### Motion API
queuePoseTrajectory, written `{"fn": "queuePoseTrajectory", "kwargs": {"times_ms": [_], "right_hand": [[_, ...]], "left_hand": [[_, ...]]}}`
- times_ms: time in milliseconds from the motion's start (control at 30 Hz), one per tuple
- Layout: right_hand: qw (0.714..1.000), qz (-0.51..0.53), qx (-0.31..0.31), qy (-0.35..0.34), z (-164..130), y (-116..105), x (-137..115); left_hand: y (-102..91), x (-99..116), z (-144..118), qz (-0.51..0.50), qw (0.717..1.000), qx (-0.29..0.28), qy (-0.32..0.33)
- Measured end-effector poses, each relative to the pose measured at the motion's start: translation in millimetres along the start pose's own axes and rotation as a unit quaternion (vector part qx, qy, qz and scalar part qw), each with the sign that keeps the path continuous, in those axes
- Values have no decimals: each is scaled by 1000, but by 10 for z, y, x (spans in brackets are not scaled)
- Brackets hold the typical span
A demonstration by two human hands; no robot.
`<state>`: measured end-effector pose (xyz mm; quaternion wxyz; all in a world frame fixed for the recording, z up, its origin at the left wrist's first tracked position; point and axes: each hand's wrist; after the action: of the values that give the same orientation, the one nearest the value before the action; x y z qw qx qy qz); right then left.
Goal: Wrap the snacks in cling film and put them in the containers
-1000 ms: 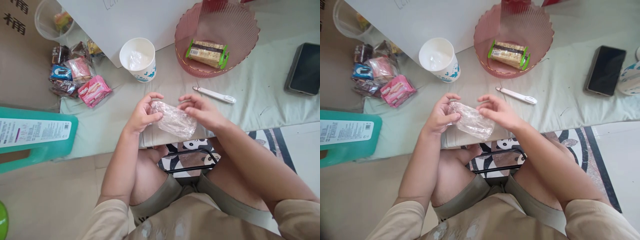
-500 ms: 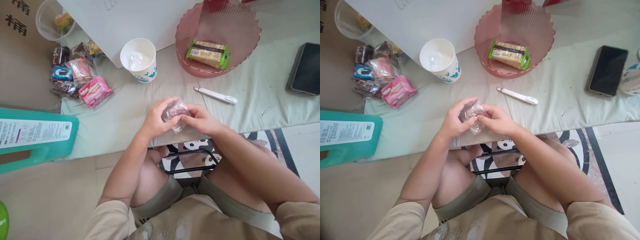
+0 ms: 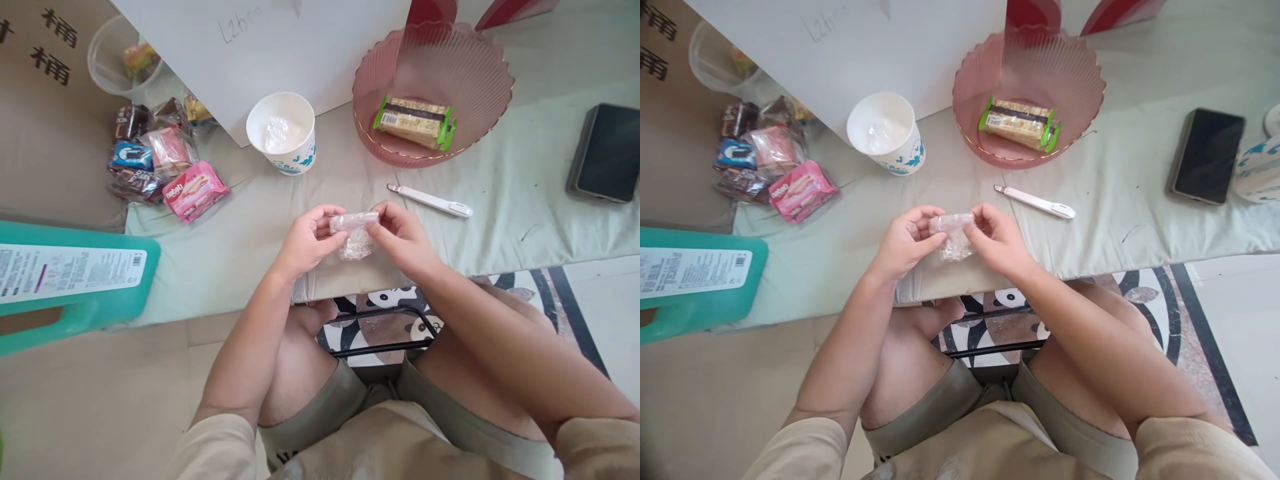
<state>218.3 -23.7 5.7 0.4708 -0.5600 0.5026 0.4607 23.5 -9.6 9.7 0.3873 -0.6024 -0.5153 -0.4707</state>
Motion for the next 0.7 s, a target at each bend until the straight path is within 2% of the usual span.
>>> {"fn": "queuePoseTrajectory", "kwargs": {"times_ms": [133,200,333,400,500,633,700], "right_hand": [[999,26,-7,19,-14,11,-51],[1000,5,-6,23,-28,33,-61],[998,6,56,2,-35,112,-67],[998,20,54,8,-24,162,-67],[999,37,24,18,-15,239,-60],[997,62,-38,12,-43,306,-34],[999,32,-27,7,-55,297,-53]], "left_hand": [[20,15,29,-34,999,1,-24],[38,16,44,-43,999,4,-4],[75,-10,71,-56,993,81,70],[76,-25,76,-72,990,101,70],[44,-23,64,-67,994,70,41],[-49,19,31,-64,995,62,53],[-109,39,29,-80,996,17,42]]}}
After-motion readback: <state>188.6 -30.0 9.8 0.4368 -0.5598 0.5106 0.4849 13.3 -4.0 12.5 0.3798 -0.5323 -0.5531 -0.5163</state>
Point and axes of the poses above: each hand's wrist, its own z-axis towards the middle knuckle, its own y-axis out of the palm, x = y × z, and after that the axes turned 6 degrees about x, right-handed
